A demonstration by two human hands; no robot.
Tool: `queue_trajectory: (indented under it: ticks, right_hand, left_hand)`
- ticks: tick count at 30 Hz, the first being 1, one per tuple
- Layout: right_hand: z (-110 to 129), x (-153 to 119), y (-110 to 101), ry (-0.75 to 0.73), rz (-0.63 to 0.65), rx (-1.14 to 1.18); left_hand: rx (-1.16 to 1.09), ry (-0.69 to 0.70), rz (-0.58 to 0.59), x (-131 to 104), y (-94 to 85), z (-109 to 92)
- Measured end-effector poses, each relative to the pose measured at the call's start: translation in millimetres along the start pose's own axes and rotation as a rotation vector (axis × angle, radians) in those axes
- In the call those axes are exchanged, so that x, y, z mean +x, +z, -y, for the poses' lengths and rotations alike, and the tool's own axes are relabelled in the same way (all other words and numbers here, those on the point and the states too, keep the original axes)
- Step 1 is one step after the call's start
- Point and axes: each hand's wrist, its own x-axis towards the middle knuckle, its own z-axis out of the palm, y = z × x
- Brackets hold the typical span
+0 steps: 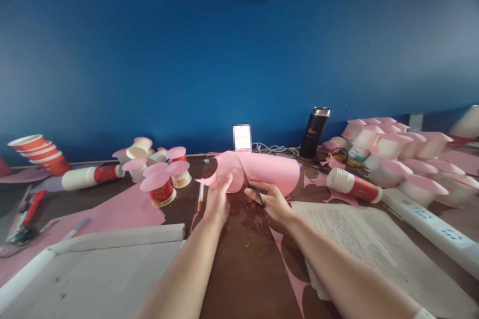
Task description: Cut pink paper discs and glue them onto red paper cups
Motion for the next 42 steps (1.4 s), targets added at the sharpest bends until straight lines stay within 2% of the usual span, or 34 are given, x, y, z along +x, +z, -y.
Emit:
queue_trajectory:
  ticks: [7,27,42]
  right_hand:
    - [0.2,0.2,-0.9,-0.027,-0.003,-0.030]
    - [-0.4,0.1,-1.1,-0.023,0.018,-0.019]
    - [3.4,-0.4,-0.8,-0.034,0.026,-0.050]
  left_hand:
    - [0.024,0.071,0.017,4.4,-4.7,5.4]
    - [0.048,0.107,-0.070,8.5,-5.0,9.9]
    - [0.036,0.115,-0.052,7.6,-4.1,8.4]
